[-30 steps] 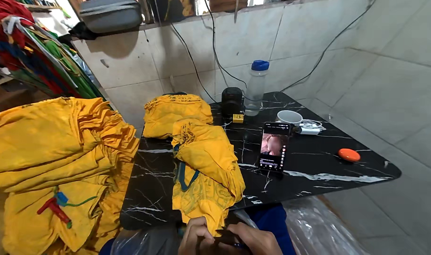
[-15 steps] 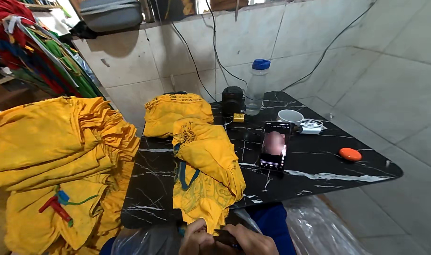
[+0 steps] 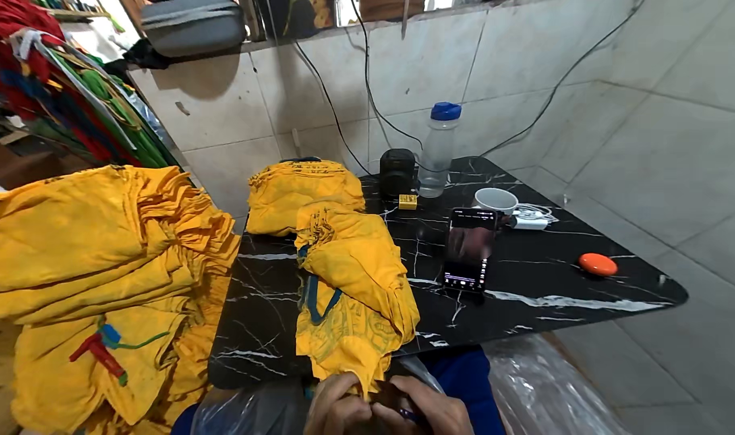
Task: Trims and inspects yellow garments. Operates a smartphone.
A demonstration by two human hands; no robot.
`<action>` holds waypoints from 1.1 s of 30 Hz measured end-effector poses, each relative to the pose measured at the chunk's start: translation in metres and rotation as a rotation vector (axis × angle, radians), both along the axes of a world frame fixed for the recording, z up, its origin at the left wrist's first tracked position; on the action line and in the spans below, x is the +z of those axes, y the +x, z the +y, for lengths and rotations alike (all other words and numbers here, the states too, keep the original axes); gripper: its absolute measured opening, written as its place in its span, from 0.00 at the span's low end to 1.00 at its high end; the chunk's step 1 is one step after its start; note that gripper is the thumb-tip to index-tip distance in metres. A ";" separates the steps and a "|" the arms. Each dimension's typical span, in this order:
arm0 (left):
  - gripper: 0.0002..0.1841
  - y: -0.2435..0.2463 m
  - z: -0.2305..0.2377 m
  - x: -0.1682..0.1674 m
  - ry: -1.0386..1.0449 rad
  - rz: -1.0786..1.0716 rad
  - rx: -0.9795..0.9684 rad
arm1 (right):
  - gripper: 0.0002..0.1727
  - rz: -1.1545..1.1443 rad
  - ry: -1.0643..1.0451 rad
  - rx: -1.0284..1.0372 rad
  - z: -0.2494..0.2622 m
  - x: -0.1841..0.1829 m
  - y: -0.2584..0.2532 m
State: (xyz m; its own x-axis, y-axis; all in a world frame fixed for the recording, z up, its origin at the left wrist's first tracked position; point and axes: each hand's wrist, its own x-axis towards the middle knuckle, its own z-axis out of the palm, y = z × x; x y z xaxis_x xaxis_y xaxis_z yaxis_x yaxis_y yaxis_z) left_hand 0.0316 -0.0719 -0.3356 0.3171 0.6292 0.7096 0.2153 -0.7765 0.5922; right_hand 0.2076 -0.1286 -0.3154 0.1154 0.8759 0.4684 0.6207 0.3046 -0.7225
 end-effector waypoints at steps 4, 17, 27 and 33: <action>0.05 0.004 0.003 0.007 -0.012 0.051 -0.087 | 0.10 0.604 -0.194 0.184 0.007 -0.002 0.003; 0.07 0.007 0.001 0.018 -0.358 0.023 -0.337 | 0.06 0.721 -0.261 0.101 0.010 -0.004 0.006; 0.09 0.010 -0.002 0.009 -0.518 -0.221 -0.257 | 0.07 0.344 -0.064 0.093 0.009 -0.006 0.008; 0.07 0.007 -0.003 0.010 -0.536 -0.290 -0.324 | 0.21 -0.043 0.020 -0.073 -0.003 0.012 0.015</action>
State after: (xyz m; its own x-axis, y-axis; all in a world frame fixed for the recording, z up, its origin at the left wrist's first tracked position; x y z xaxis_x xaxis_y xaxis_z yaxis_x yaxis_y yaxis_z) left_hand 0.0382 -0.0744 -0.3260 0.3926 0.8226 0.4113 -0.2028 -0.3588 0.9111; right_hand 0.2222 -0.1313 -0.3030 0.1581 0.8564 0.4915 0.6721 0.2713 -0.6890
